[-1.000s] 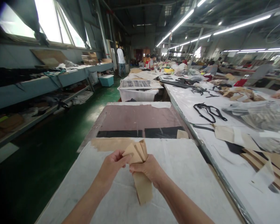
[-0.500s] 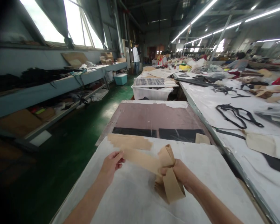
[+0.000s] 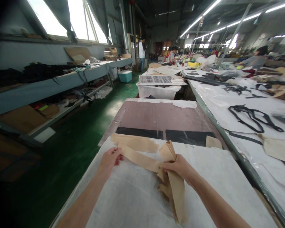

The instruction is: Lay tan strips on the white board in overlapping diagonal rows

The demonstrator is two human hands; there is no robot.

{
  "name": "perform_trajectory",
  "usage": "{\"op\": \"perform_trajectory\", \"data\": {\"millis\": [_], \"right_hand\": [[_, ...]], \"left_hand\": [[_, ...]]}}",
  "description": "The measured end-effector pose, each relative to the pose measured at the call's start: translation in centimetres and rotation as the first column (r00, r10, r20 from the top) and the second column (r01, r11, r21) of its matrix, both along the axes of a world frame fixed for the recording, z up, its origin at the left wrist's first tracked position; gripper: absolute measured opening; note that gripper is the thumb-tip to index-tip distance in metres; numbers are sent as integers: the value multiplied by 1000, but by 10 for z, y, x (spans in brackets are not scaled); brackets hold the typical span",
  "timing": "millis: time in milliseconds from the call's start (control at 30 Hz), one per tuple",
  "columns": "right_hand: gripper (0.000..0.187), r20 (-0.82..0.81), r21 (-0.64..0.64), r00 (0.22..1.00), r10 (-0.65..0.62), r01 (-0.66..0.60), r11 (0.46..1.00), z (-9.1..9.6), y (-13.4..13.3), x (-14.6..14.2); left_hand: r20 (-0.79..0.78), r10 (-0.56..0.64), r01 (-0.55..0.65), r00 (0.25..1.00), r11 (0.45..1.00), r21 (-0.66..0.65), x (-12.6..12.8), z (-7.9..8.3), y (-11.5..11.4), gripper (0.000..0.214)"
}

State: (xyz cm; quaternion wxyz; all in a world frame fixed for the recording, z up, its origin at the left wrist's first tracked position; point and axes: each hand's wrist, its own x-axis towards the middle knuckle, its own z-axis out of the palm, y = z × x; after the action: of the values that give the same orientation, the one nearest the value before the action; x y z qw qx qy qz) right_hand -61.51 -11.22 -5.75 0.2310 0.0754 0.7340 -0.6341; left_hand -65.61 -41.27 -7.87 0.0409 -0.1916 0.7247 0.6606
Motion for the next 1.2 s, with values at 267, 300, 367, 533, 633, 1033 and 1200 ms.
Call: {"op": "perform_trajectory", "data": {"millis": [267, 300, 367, 533, 633, 1033, 1200], "right_hand": [[79, -48, -348, 987, 150, -157, 924, 30, -30, -7], [77, -42, -365, 976, 213, -213, 906, 31, -34, -6], [55, 3, -386, 940, 340, -313, 868, 30, -37, -2], [29, 167, -416, 875, 454, -355, 837, 12, -21, 21], [31, 177, -350, 895, 409, -331, 876, 8, 0, 35], [28, -61, 83, 996, -68, 73, 994, -1, 11, -18], [25, -163, 193, 979, -123, 154, 969, -14, -2, -44]], "left_hand": [[-194, -601, 532, 775, 787, -312, 44, 62, 31, 18], [-209, -653, 592, 728, 753, -289, 49, 69, 36, 18], [-240, -683, 652, 690, 731, -203, 58, 78, 41, 19], [-237, -415, 436, 878, 899, 39, 63, 79, 31, 22], [-213, -189, 221, 959, 965, 142, 59, 68, 18, 24], [-27, -27, 24, 999, 995, -97, 7, -8, 7, 25], [34, -50, 57, 998, 965, -256, -14, -19, 1, 17]]}}
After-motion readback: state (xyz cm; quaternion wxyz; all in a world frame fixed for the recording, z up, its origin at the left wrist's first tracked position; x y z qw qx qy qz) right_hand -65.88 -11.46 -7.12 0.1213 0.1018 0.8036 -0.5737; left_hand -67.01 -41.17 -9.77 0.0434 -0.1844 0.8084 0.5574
